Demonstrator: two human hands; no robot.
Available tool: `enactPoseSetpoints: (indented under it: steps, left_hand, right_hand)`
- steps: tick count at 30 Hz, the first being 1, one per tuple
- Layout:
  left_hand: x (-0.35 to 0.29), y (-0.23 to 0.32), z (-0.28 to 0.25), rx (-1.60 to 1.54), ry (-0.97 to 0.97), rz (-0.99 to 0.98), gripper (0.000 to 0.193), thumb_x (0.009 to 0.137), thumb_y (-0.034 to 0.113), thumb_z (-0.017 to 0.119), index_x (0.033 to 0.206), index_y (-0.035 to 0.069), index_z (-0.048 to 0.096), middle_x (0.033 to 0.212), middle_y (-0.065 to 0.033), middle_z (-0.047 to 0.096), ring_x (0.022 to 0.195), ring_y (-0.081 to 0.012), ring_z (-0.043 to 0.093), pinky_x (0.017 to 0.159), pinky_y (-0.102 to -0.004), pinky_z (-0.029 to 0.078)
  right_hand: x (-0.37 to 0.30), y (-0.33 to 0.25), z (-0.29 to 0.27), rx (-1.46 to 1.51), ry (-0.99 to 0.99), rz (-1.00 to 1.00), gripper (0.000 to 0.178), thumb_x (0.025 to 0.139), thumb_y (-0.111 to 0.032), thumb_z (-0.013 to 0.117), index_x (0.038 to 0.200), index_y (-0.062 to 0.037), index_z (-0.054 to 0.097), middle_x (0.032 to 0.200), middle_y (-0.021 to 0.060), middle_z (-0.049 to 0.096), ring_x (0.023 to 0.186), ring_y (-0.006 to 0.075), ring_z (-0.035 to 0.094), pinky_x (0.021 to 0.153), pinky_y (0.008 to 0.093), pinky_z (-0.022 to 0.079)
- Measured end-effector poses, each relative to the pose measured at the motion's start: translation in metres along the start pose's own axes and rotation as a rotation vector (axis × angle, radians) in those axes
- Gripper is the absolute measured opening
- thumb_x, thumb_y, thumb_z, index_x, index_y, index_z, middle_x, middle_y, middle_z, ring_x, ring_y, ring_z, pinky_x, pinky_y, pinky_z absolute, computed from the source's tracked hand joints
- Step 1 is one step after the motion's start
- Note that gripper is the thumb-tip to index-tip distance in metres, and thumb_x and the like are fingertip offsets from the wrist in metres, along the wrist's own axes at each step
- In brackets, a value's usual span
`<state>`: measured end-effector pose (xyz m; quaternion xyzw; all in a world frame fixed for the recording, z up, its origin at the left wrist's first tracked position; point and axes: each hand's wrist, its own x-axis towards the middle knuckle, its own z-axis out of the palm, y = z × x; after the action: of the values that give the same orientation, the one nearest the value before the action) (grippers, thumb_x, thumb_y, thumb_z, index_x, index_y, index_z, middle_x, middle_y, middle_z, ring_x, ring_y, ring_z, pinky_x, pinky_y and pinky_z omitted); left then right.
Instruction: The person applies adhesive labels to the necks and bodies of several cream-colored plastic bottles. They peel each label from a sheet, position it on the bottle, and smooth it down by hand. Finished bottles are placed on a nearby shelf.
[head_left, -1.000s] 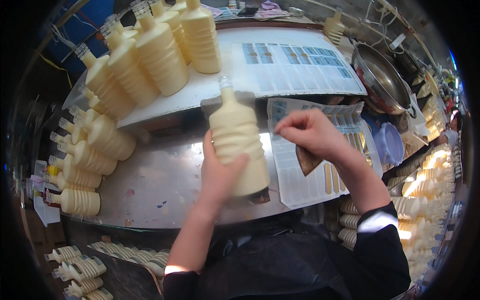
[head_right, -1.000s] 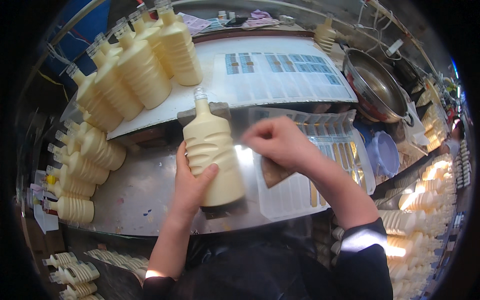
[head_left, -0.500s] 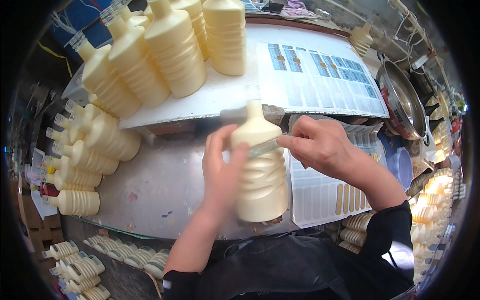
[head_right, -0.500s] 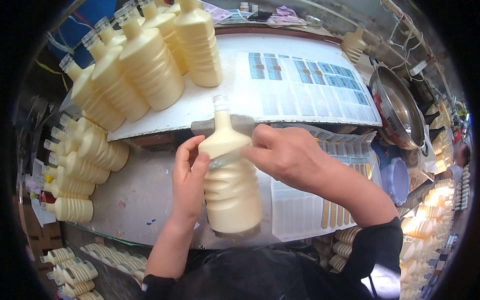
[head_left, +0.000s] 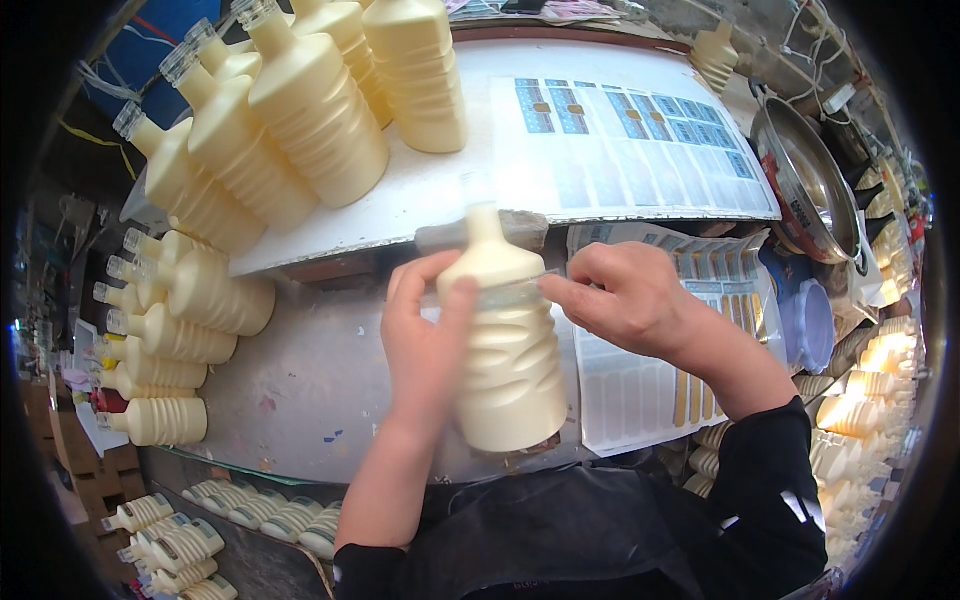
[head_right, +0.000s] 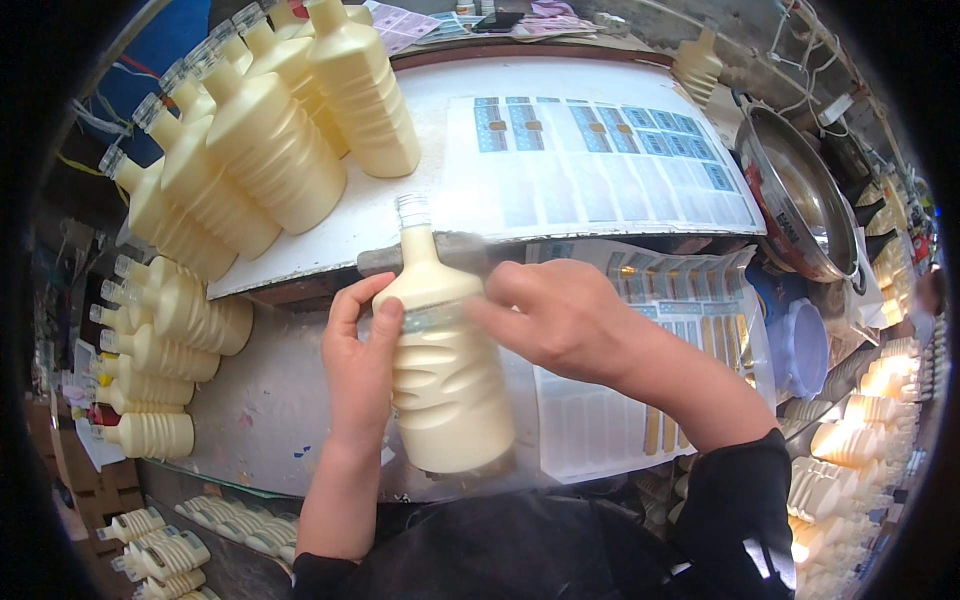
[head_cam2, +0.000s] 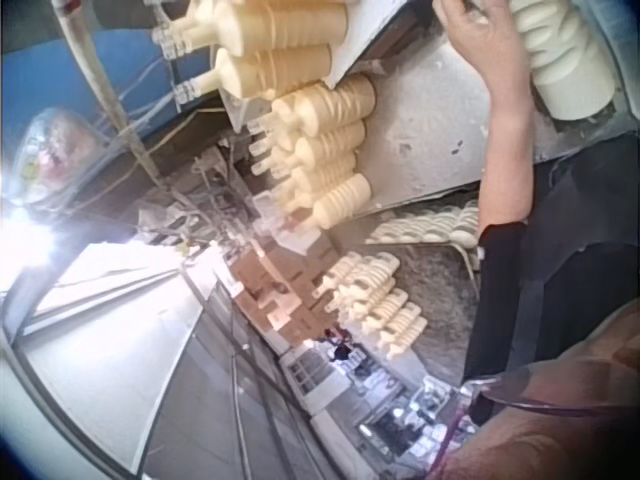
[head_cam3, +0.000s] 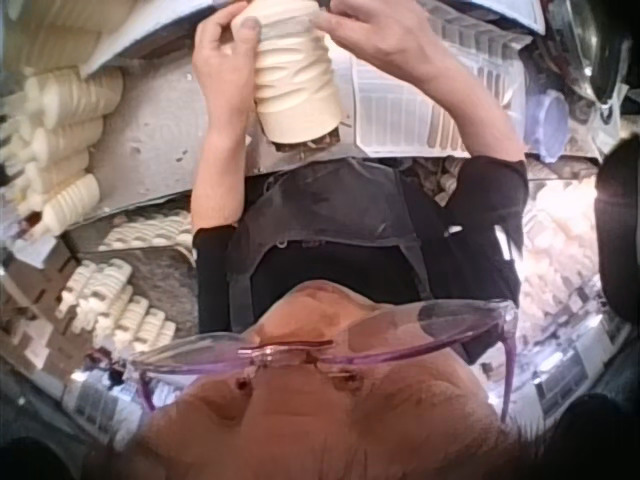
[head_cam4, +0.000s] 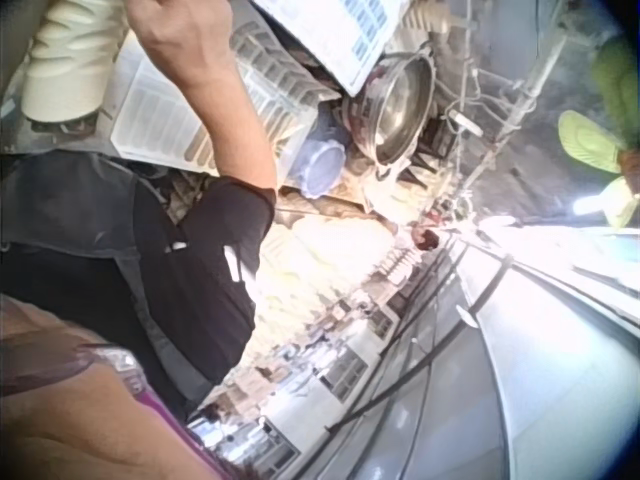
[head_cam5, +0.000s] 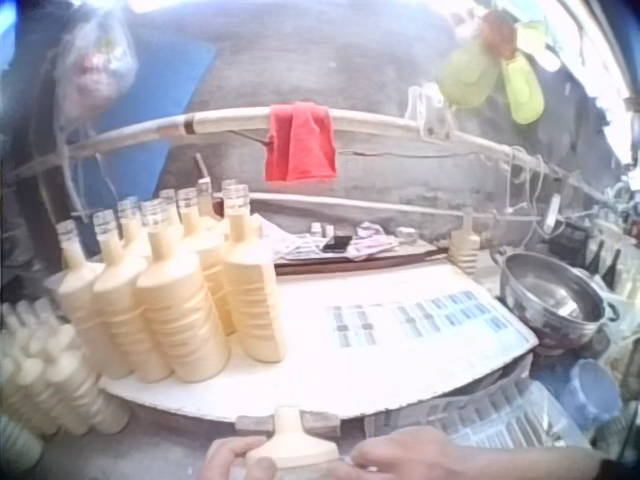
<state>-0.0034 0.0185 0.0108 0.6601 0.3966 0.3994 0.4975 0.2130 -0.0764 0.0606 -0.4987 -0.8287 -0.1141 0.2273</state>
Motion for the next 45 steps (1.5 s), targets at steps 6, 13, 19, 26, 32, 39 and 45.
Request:
enactPoseSetpoints:
  steps: [6, 13, 19, 26, 32, 39, 45]
  left_hand:
    - [0.003, -0.003, -0.002, -0.103, -0.038, -0.114, 0.028, 0.1, 0.023, 0.066, 0.117, 0.0, 0.068, 0.117, -0.0098, 0.062, 0.112, -0.0198, 0.058, 0.102, -0.0342, 0.045]
    - [0.0, -0.008, -0.002, -0.319, -0.041, -0.129, 0.029, 0.101, 0.024, 0.065, 0.118, 0.001, 0.068, 0.117, -0.009, 0.061, 0.112, -0.0195, 0.057, 0.104, -0.034, 0.043]
    - [0.002, 0.0, 0.0, -0.125, -0.06, -0.105, 0.027, 0.1, 0.022, 0.065, 0.116, 0.001, 0.068, 0.115, -0.0089, 0.061, 0.112, -0.02, 0.057, 0.103, -0.034, 0.043]
    - [0.0, -0.011, -0.001, -0.176, -0.027, -0.098, 0.029, 0.105, 0.024, 0.057, 0.119, 0.001, 0.066, 0.117, -0.0093, 0.062, 0.11, -0.0184, 0.058, 0.1, -0.0328, 0.045]
    - [-0.001, 0.001, 0.003, -0.342, -0.128, -0.188, 0.037, 0.108, 0.029, 0.053, 0.129, -0.001, 0.056, 0.117, -0.0128, 0.066, 0.106, -0.0162, 0.061, 0.096, -0.0312, 0.048]
    - [0.002, -0.007, 0.005, -0.143, -0.171, -0.198, 0.038, 0.111, 0.032, 0.047, 0.131, 0.0, 0.053, 0.117, -0.0117, 0.065, 0.103, -0.0149, 0.063, 0.09, -0.0314, 0.053]
    - [-0.002, 0.0, 0.003, -0.252, -0.175, -0.209, 0.039, 0.111, 0.032, 0.046, 0.13, -0.001, 0.057, 0.122, -0.0135, 0.066, 0.11, -0.0171, 0.061, 0.097, -0.0328, 0.048]
  right_hand:
    - [-0.004, 0.002, 0.006, -0.017, 0.036, 0.007, 0.032, 0.077, -0.007, 0.069, 0.11, -0.0081, 0.068, 0.083, 0.0037, 0.056, 0.066, 0.0208, 0.064, 0.054, 0.0334, 0.052]
    - [-0.008, 0.005, 0.012, -0.02, 0.064, 0.031, 0.033, 0.077, -0.007, 0.069, 0.11, -0.0084, 0.069, 0.085, 0.0035, 0.058, 0.066, 0.0203, 0.064, 0.055, 0.0328, 0.052]
    - [-0.017, 0.006, 0.023, -0.017, 0.122, 0.041, 0.036, 0.077, -0.007, 0.076, 0.112, -0.0125, 0.076, 0.083, 0.0023, 0.063, 0.061, 0.0185, 0.062, 0.049, 0.031, 0.048]
    - [-0.044, 0.014, 0.033, 0.085, 0.07, 0.299, 0.027, 0.089, -0.01, 0.073, 0.116, -0.0061, 0.074, 0.088, 0.0062, 0.07, 0.07, 0.0223, 0.065, 0.06, 0.0329, 0.051]
    - [-0.005, -0.018, 0.053, 0.926, 0.168, 0.96, 0.024, 0.104, -0.019, 0.059, 0.118, -0.0008, 0.064, 0.088, 0.0026, 0.066, 0.082, 0.0099, 0.061, 0.074, 0.0275, 0.051]
    - [0.009, -0.023, 0.05, 0.901, 0.018, 1.175, 0.056, 0.084, -0.045, 0.079, 0.114, -0.0013, 0.063, 0.089, 0.0149, 0.069, 0.084, 0.0245, 0.068, 0.078, 0.0383, 0.054]
    - [0.007, -0.023, 0.057, 0.977, 0.068, 1.212, 0.05, 0.085, -0.041, 0.079, 0.112, -0.0016, 0.063, 0.088, 0.0123, 0.068, 0.082, 0.0217, 0.066, 0.077, 0.0369, 0.054]
